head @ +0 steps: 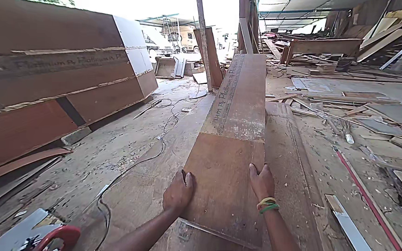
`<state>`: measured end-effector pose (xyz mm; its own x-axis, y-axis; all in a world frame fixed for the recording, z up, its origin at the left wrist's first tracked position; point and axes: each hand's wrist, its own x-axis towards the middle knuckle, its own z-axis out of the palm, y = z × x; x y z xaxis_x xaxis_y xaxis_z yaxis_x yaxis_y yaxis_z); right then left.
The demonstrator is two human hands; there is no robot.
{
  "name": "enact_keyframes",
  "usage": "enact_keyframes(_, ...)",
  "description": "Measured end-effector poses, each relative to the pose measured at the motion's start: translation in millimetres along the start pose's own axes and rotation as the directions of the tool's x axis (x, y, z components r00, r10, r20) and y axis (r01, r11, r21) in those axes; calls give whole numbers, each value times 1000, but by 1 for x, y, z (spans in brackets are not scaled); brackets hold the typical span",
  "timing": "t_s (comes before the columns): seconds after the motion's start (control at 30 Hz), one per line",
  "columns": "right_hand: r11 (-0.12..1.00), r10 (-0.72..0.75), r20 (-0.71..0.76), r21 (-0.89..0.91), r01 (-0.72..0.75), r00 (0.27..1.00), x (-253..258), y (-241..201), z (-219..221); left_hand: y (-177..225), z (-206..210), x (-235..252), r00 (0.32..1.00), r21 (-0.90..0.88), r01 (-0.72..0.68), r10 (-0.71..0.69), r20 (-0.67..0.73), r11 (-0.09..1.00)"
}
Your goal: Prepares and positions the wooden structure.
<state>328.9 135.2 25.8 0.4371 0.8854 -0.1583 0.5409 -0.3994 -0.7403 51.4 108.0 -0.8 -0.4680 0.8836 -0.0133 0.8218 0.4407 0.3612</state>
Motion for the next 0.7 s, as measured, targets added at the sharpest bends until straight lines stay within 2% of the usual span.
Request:
enact_keyframes(0.13, 996, 12, -8, 91, -11, 1000, 2, 2, 0, 0, 0, -1, 1000, 2, 3, -3, -4, 1000)
enact_keyframes(0.27, 964, 93, 27, 246, -97, 995, 8, 6, 1, 0, -1, 0, 1000, -2, 3, -3, 1, 1000)
enact_keyframes(0.37, 956, 112, 60, 266, -125, 992, 9, 6, 0, 0, -1, 0, 1000, -3, -6, 6, 2, 1000)
enact_keyframes(0.6, 995, -19, -2, 102, 19, 1000, 5, 3, 2, 0, 1, 1, 1000, -7, 7, -7, 4, 1000)
enact_keyframes(0.7, 982, -51, -22, 184, 54, 998, 7, 7, 3, 0, 0, 2, 1000, 0, 14, -14, 7, 1000)
